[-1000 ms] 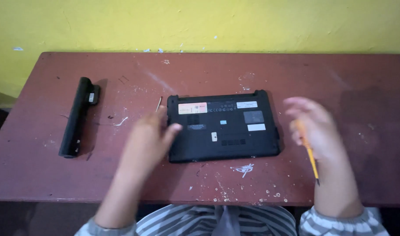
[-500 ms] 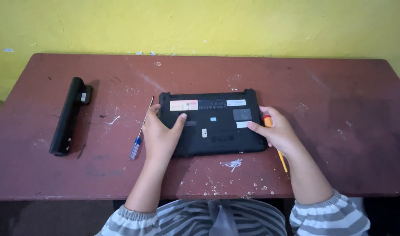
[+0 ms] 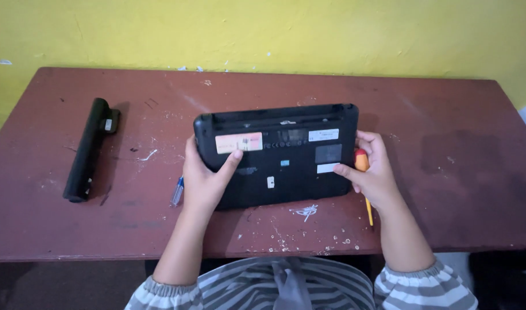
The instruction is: Removing the battery, unscrewing the back panel, and extracting a RAM module from a laptop.
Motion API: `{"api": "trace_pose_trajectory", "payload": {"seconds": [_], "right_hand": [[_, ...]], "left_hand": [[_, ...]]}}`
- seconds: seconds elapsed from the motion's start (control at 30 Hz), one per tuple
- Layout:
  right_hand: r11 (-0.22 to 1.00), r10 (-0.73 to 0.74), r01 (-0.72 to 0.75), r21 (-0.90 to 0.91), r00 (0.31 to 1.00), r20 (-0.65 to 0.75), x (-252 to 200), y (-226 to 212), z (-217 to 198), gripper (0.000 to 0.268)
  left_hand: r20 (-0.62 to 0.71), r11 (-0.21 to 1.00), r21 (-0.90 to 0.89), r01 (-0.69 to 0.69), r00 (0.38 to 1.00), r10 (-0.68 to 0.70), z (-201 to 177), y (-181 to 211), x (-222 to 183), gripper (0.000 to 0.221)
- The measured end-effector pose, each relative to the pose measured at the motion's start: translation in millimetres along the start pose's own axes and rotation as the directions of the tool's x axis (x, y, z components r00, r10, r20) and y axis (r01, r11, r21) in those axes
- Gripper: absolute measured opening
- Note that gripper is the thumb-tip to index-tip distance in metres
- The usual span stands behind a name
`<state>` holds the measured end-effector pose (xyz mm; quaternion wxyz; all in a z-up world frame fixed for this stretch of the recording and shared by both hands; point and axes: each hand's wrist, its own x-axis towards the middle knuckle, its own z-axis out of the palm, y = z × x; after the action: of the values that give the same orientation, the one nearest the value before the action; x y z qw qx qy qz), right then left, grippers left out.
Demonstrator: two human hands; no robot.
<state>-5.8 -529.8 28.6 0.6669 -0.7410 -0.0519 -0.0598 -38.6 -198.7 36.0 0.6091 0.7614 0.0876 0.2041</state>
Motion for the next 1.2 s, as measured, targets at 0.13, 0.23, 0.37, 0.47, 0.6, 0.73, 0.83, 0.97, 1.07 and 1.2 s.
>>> {"api": "trace_pose_trajectory", "payload": {"seconds": [0.13,0.23,0.37,0.47,0.6,0.73,0.83,0.97,1.07,1.2], "right_hand": [[0.996,0.030,-0.030,-0.087,1.000,-0.007,-3.3,-2.3,2.1,0.073],[0.969,0.058,-0.067,-0.236,0.997,-0.042,-4.7,0.4,-1.7,0.072],[0.872,0.130,-0.158,-0.463,0.987,-0.091,-18.1,-10.3,-3.0,0.074],[0.804,0.123,-0.134,-0.580,0.991,-0.059,-26.3,-9.3,-8.6,0.072],[0.754,0.231,-0.206,-0.623,0.972,-0.041,-35.6,-24.2,-1.5,0.073],[0.780,0.264,-0.239,-0.578,0.964,-0.043,-37.2,-19.7,-19.6,0.068],[0.771,0.006,-0.104,-0.628,0.988,-0.156,-50.2,-39.0,-39.3,0.028],[0.951,-0.309,0.306,-0.049,0.922,-0.232,-73.7,-68.4,-41.5,0.032],[0.876,-0.465,0.431,-0.214,0.873,-0.147,-71.5,-81.2,-9.0,0.030],[0.884,-0.465,0.466,-0.039,0.885,0.031,-67.7,-66.6,14.1,0.035]], "left_hand": [[0.034,0.990,0.130,-0.060,0.998,0.056,4.1,8.3,6.2,0.090],[0.071,0.956,0.250,-0.156,0.987,0.142,4.9,7.2,3.7,0.088],[0.091,0.841,0.522,-0.144,0.989,0.113,3.9,-21.0,-8.1,0.094],[0.081,0.732,0.668,-0.135,0.991,0.109,6.5,-24.3,-18.3,0.095],[0.027,0.620,0.777,-0.108,0.990,0.139,5.8,-31.3,-27.0,0.092],[0.049,0.628,0.763,-0.153,0.982,0.180,3.6,-10.7,-32.9,0.084],[0.139,0.579,0.764,-0.284,0.949,0.282,2.3,5.3,-38.9,0.091],[0.395,0.601,0.497,-0.626,0.780,0.486,8.7,28.3,-48.1,0.071],[0.556,0.560,0.482,-0.674,0.729,0.399,14.0,22.6,-47.4,0.075],[0.632,0.491,0.546,-0.679,0.719,0.291,15.3,17.4,-47.2,0.087]]}}
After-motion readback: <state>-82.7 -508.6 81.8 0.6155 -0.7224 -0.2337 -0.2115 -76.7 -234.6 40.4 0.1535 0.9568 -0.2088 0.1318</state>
